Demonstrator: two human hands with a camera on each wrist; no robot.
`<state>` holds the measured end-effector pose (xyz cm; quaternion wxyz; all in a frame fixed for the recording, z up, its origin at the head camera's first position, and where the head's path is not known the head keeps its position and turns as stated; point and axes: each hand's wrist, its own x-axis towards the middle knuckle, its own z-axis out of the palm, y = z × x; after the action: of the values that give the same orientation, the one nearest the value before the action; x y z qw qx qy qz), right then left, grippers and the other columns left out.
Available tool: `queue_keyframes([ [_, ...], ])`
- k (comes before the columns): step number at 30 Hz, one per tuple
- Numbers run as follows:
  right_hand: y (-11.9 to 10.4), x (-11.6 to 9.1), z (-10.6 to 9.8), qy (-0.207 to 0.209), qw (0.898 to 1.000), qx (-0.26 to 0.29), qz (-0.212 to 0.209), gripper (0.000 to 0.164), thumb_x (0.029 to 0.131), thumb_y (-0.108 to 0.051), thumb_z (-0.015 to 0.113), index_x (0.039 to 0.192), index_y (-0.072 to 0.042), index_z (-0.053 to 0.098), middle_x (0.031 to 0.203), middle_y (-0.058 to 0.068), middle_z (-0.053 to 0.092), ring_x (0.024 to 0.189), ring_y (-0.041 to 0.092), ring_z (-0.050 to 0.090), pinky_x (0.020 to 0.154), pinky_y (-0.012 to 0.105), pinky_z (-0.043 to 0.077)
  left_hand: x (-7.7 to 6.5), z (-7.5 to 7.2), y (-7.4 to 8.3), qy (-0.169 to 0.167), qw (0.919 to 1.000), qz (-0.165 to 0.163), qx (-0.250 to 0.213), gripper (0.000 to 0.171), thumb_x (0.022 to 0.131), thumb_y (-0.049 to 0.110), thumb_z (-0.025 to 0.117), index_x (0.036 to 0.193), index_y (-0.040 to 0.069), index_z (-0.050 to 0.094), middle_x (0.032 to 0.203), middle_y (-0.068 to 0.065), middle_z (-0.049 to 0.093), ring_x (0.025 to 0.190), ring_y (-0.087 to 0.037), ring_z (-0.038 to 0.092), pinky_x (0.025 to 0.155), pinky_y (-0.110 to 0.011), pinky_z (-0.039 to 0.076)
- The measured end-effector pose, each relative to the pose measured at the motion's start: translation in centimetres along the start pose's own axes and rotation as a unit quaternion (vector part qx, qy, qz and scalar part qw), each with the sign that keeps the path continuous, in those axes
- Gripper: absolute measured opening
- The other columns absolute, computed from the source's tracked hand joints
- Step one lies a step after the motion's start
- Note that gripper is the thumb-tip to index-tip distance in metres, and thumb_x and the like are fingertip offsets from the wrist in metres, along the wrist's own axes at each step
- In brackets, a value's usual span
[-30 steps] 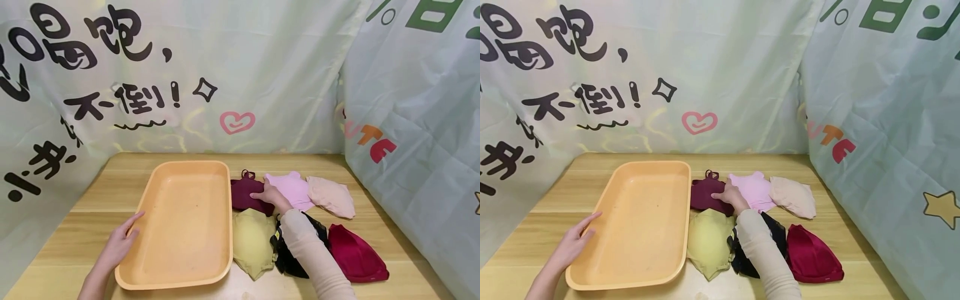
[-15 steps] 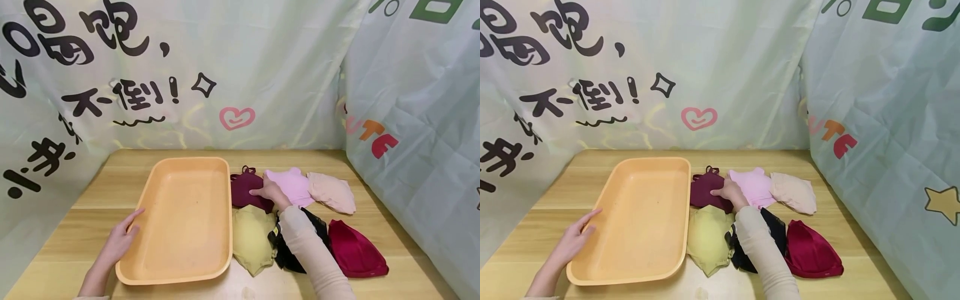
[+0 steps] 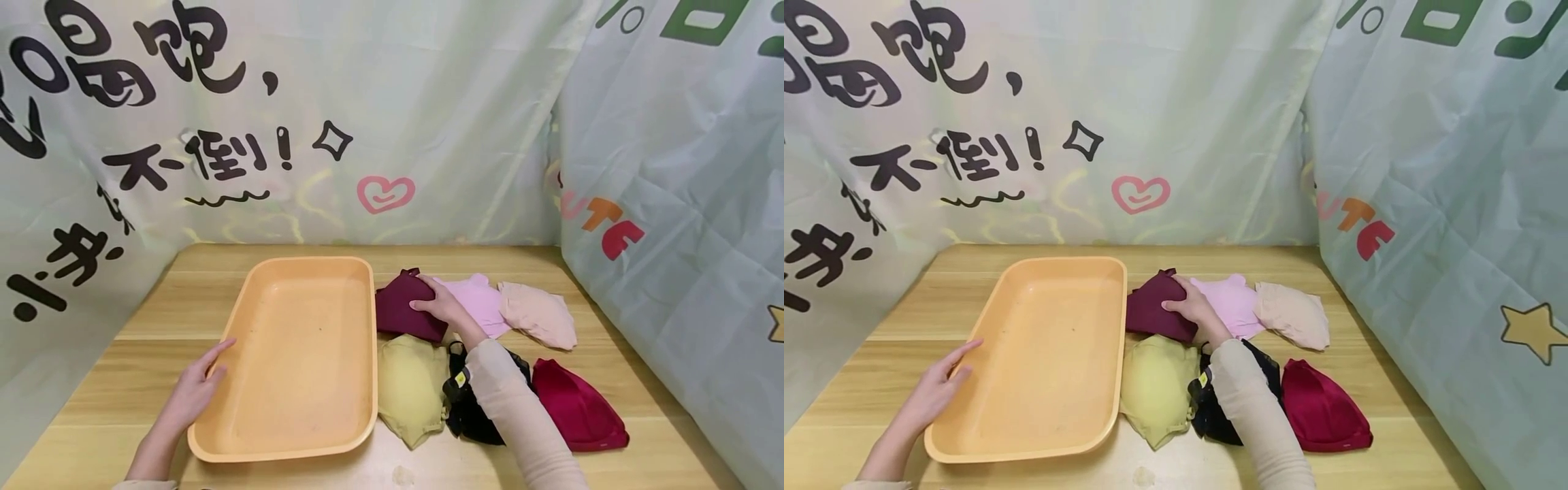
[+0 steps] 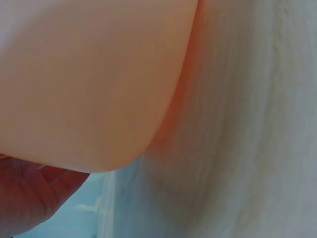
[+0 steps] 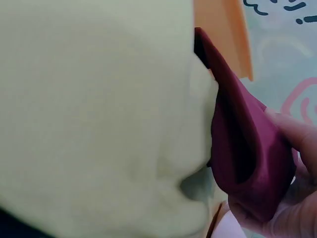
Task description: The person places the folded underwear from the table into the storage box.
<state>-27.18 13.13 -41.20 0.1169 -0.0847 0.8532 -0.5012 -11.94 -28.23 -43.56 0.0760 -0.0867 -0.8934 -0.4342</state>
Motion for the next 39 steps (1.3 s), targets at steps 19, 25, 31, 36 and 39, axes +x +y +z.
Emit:
queue_keyframes([
  [19,-2.3,-1.8,-0.7,0.106,0.985,0.131,0.030,0.067,0.087,-0.014,0.060,0.145,-0.023,0.026,0.141,0.019,0.031,0.115,0.035,0.044,0.091,0.043,0.041,0.0,-0.1,-0.1,-0.002,0.9998,0.014,-0.016,0.038,0.096,0.004,0.040,0.132,-0.007,0.039,0.135,-0.033,0.035,0.123,-0.048,0.025,0.087,0.004,0.017],
  [25,-2.9,-2.2,-0.5,0.157,0.973,0.170,0.009,0.067,0.087,-0.010,0.060,0.144,-0.024,0.027,0.143,0.016,0.030,0.118,0.033,0.042,0.094,0.046,0.039,0.0,-0.1,-0.1,-0.012,0.9996,0.003,-0.025,0.039,0.096,0.004,0.039,0.134,-0.007,0.037,0.137,-0.033,0.032,0.122,-0.053,0.024,0.086,0.004,0.016],
  [31,-3.7,-2.5,-0.3,0.177,0.954,0.243,-0.003,0.067,0.089,-0.008,0.057,0.146,-0.022,0.023,0.145,0.015,0.025,0.121,0.032,0.039,0.097,0.047,0.037,0.0,-0.1,-0.1,-0.009,0.9996,0.005,-0.025,0.039,0.096,0.003,0.039,0.133,-0.007,0.038,0.136,-0.033,0.033,0.122,-0.052,0.024,0.086,0.004,0.017],
  [36,-4.2,-2.7,0.1,0.178,0.950,0.257,-0.016,0.067,0.089,-0.007,0.056,0.146,-0.020,0.023,0.146,0.014,0.025,0.123,0.031,0.037,0.098,0.046,0.036,0.0,-0.1,-0.1,-0.005,0.9998,-0.001,-0.019,0.038,0.096,0.004,0.039,0.132,-0.007,0.039,0.136,-0.033,0.034,0.122,-0.051,0.025,0.085,0.005,0.017],
  [39,-4.4,-2.6,0.3,0.181,0.948,0.261,-0.024,0.066,0.089,-0.007,0.056,0.145,-0.021,0.024,0.145,0.014,0.026,0.123,0.031,0.037,0.098,0.045,0.036,0.0,-0.1,0.0,-0.006,0.9997,-0.006,-0.021,0.039,0.096,0.005,0.039,0.133,-0.006,0.038,0.136,-0.033,0.033,0.122,-0.052,0.025,0.084,0.005,0.017],
])
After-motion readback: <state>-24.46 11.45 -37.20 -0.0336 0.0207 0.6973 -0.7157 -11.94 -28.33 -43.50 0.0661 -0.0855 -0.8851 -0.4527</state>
